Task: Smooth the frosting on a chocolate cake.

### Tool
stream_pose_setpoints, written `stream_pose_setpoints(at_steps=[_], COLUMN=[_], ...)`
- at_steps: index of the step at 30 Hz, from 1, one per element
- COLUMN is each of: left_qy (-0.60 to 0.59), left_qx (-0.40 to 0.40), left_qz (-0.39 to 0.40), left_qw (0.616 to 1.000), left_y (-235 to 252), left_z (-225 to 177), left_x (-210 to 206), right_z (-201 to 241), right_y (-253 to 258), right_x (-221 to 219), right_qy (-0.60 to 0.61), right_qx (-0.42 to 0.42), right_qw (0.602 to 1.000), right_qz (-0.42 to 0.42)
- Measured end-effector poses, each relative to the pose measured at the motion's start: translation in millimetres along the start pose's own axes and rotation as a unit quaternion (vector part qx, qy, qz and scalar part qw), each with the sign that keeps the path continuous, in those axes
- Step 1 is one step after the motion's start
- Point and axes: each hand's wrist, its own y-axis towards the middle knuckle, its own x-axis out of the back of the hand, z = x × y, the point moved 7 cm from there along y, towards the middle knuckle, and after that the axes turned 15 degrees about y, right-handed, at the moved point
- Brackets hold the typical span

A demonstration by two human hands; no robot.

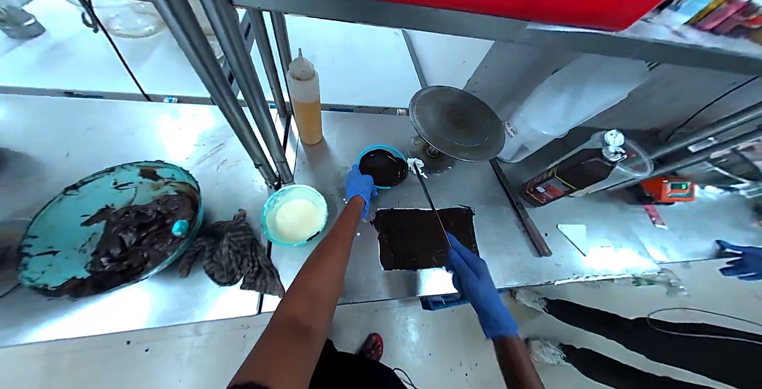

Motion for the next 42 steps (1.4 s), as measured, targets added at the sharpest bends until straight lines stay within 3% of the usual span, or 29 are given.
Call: stream_pose_setpoints(at_steps=[3,5,7,13,15,17,19,21,24,27,31,34,36,38,42], left_qy=[0.008,0.018,0.016,0.000,0.000,0.001,0.004,0.009,0.004,-0.010,-0.039,-0.043,-0.002,0.023,-0.037], left_qx=[0.000,0.001,0.007,0.007,0.009,0.003,0.000,0.005,0.012,0.017,0.052,-0.036,-0.092,-0.068,0.007], left_qz=[0.001,-0.005,-0.015,-0.014,-0.014,-0.011,-0.007,-0.004,-0.009,-0.013,0.019,0.095,0.146,0.163,0.031], left_qw=[1.000,1.000,1.000,1.000,1.000,1.000,1.000,1.000,1.000,1.000,0.998,0.994,0.985,0.984,0.999], left_y=[0.1,-1.9,-1.4,-5.4,-6.1,-3.7,-2.2,-1.6,-0.1,-0.4,-28.2,-96.3,-157.2,-209.6,-222.3], left_z=[2.2,-0.8,-1.0,-1.8,0.2,-0.4,1.3,2.9,5.0,5.0,2.3,0.5,20.0,68.8,174.0], left_x=[-0.9,0.7,2.4,2.2,4.0,4.2,2.3,1.2,1.3,1.5,4.3,18.1,38.9,70.2,141.3], right_z=[-15.0,-38.1,-57.4,-83.0,-76.9,-51.7,-25.4,-19.0,-35.4,-54.3,-66.3,-63.7,-53.7,-42.0,-27.4], right_y=[60.0,92.8,92.1,-45.9,-77.7,-66.5,-23.3,25.2,59.6,21.2,-86.8,-131.1,-133.0,-128.1,-108.8], right_x=[-52.1,-75.8,-87.3,-40.9,-21.0,-13.4,-24.3,-46.7,-76.5,-73.1,-36.1,-40.3,-63.6,-93.2,-142.7], right_qy=[0.217,0.264,0.280,0.255,0.257,0.184,0.000,-0.177,-0.342,-0.352,-0.242,-0.080,-0.048,-0.098,-0.165], right_qx=[-0.101,-0.123,-0.151,-0.241,-0.216,-0.126,-0.031,0.013,0.004,-0.035,0.012,0.021,0.017,0.024,0.069], right_qw=[0.971,0.956,0.947,0.936,0.942,0.974,0.998,0.981,0.936,0.932,0.963,0.991,0.997,0.995,0.980], right_qz=[0.030,0.037,0.043,0.013,-0.012,-0.030,-0.046,-0.083,-0.084,-0.079,-0.121,-0.109,-0.056,0.007,0.088])
